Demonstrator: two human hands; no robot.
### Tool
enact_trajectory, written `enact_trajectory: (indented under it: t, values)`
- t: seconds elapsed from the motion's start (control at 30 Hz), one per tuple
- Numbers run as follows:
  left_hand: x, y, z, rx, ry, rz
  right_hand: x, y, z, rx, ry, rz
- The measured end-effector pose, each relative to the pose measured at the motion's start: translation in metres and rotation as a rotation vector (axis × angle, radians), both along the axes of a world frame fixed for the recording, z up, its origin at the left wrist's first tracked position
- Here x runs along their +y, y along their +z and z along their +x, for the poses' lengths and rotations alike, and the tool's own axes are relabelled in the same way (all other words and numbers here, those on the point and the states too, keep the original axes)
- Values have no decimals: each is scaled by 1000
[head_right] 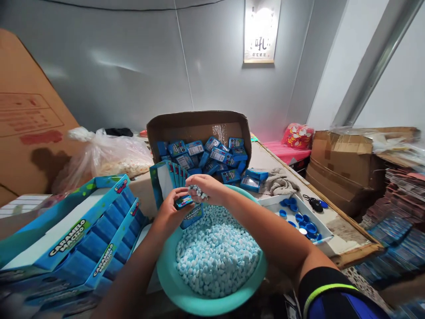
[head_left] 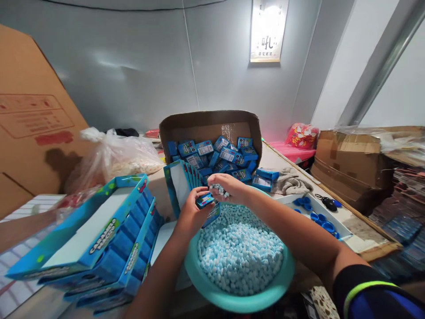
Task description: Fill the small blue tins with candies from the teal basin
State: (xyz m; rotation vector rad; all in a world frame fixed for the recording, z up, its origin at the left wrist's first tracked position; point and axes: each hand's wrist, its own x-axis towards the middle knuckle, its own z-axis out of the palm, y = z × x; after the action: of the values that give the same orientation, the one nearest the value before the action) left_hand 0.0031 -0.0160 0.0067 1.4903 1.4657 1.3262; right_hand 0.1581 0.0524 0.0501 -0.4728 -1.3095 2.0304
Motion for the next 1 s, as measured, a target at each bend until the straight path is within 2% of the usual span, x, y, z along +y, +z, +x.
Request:
enact_trajectory:
  t: [0.17,0.27,0.6,1.0]
  values:
    - [1,-2,3,13,-11,-11,12,-7,-5,50,-379,-115]
    - [-1,-2,4,37,-56,-12,16,-12,-6,61,-497,-119]
    - [-9,2,10,77,-234,20,11,-26,-15,40,-540,-70]
    - [-13,3,12,82,-208,17,5,-27,-14,-21,-536,-70]
